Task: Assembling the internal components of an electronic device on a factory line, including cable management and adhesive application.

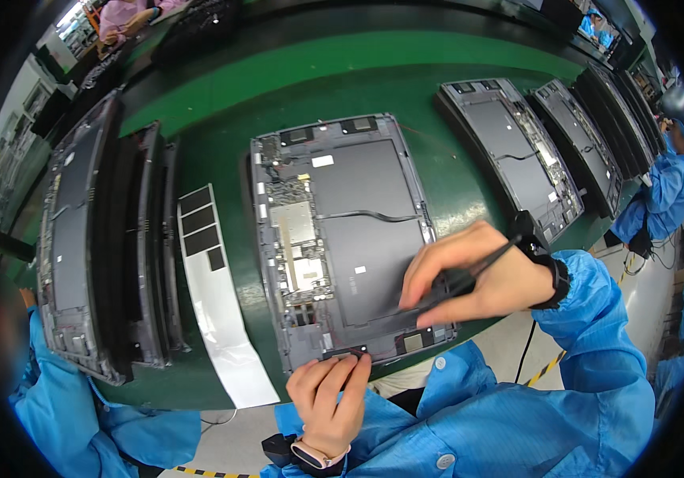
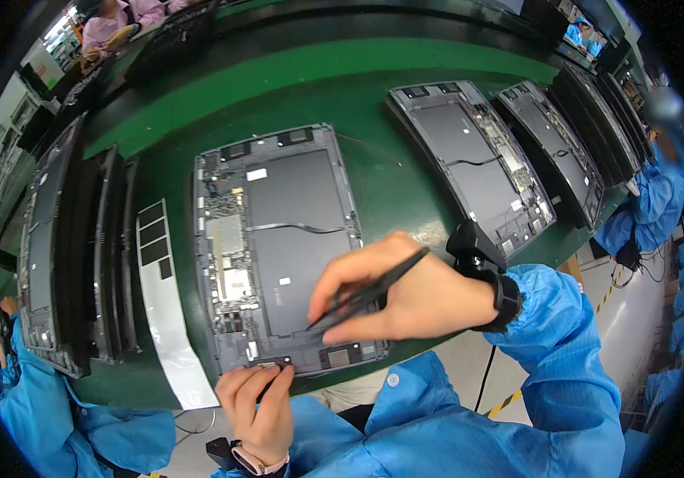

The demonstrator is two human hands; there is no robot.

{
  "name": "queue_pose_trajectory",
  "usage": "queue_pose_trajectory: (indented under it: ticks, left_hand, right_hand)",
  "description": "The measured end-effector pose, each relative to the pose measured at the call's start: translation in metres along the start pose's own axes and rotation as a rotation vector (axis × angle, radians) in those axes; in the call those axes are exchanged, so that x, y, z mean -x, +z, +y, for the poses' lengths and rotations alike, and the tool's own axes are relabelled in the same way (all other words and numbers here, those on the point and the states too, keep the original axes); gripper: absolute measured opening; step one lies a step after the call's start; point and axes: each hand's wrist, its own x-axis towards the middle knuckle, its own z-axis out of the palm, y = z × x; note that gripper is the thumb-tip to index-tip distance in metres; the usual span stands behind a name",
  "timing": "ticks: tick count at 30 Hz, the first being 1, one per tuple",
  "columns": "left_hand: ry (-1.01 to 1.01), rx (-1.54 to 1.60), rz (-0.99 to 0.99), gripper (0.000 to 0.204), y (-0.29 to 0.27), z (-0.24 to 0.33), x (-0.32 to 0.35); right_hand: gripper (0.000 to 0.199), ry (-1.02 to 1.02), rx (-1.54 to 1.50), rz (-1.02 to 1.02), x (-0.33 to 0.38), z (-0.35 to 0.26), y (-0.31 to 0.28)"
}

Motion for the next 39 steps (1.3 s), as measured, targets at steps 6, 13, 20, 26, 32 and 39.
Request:
queue_pose_trajectory:
  ticks: [6,13,20,26,32,39]
  left_hand:
    - [-0.027,-0.008,-0.037,0.021,0.000,-0.002,0.006]
    - [0.032,-0.064,-0.084,0.024,-0.001,-0.006,0.008]
    - [0.091,0.027,-0.050,0.023,0.001,0.002,-0.012]
    - [0.120,0.047,-0.062,0.023,-0.002,0.008,-0.019]
    - [0.138,-0.027,-0.179,0.025,0.001,0.010,-0.026]
    - [0.125,-0.060,-0.155,0.023,0.003,0.017,-0.026]
  right_hand:
    - [0.018,0.107,-0.065,-0.069,-0.001,-0.006,-0.004]
    - [0.018,0.063,-0.038,-0.141,-0.008,0.002,0.001]
    - [0.015,-0.025,0.001,-0.140,-0.005,0.012,0.003]
    - [0.014,-0.042,0.030,-0.045,-0.005,0.010,0.005]
    - [0.013,-0.146,0.073,0.028,-0.005,0.020,0.005]
    - [0.012,-0.189,0.131,0.088,-0.004,0.020,0.008]
